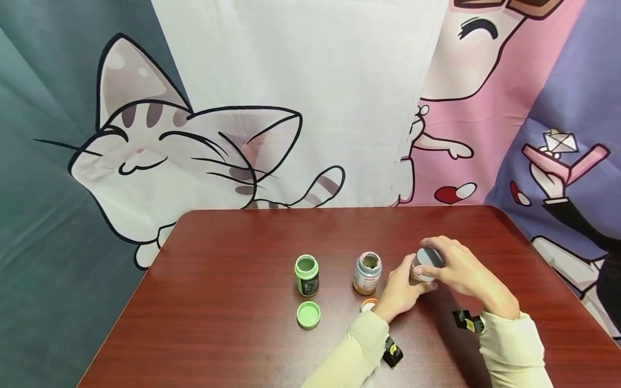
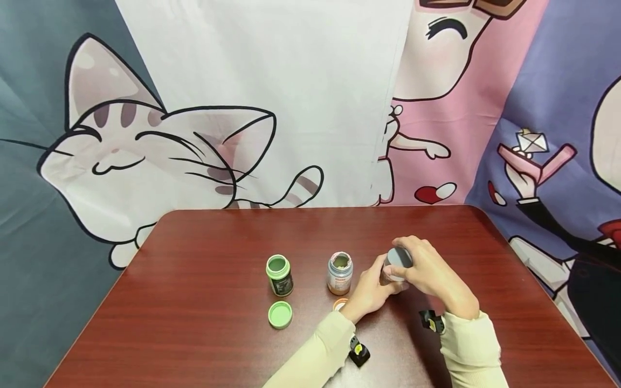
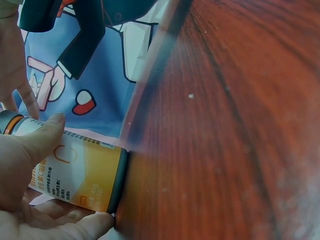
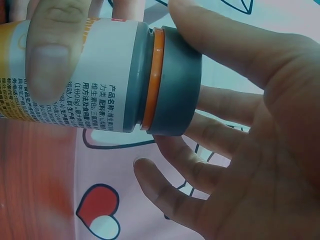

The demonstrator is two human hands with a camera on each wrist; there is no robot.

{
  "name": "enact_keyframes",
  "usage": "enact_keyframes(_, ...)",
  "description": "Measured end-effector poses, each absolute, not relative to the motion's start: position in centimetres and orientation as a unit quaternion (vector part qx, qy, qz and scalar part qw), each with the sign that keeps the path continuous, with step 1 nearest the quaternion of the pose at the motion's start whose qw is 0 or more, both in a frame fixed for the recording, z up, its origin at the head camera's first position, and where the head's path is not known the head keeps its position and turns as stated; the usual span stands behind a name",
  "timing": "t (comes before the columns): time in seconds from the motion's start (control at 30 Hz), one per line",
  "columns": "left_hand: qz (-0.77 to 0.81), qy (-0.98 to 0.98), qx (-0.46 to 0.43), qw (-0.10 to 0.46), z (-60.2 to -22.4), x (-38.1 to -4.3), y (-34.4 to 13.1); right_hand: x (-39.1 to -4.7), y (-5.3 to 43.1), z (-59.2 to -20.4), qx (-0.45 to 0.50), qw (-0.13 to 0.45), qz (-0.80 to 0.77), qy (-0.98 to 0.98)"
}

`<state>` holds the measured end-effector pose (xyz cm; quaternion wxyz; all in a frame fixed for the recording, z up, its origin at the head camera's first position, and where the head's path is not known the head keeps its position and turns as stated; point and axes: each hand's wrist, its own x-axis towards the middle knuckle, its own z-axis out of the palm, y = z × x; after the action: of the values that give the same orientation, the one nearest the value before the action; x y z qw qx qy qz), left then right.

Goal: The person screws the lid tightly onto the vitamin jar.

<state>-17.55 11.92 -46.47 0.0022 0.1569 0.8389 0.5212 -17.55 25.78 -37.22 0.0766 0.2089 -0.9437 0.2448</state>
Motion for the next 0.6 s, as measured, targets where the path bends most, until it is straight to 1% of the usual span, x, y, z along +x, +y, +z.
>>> enact_keyframes(0.23,0.524,0.837,0.157,0.005,-46.21,-17.47,11.79,-17.53,25.69,-37.16,0.203,0.080,0.240,-0.946)
enact_keyframes(0.4,0.529,0.833,0.159,0.008,-46.22,-17.50,11.76,-17.34,25.74,-36.79,0.202,0.058,0.252,-0.945)
enact_keyframes(0.47,0.526,0.836,0.157,0.007,-46.24,-17.52,11.81,-17.26,25.80,-36.66,0.206,0.050,0.253,-0.944)
enact_keyframes(0.6,0.518,0.842,0.152,0.008,-46.32,-17.53,11.83,-17.20,25.90,-36.61,0.227,0.055,0.243,-0.942)
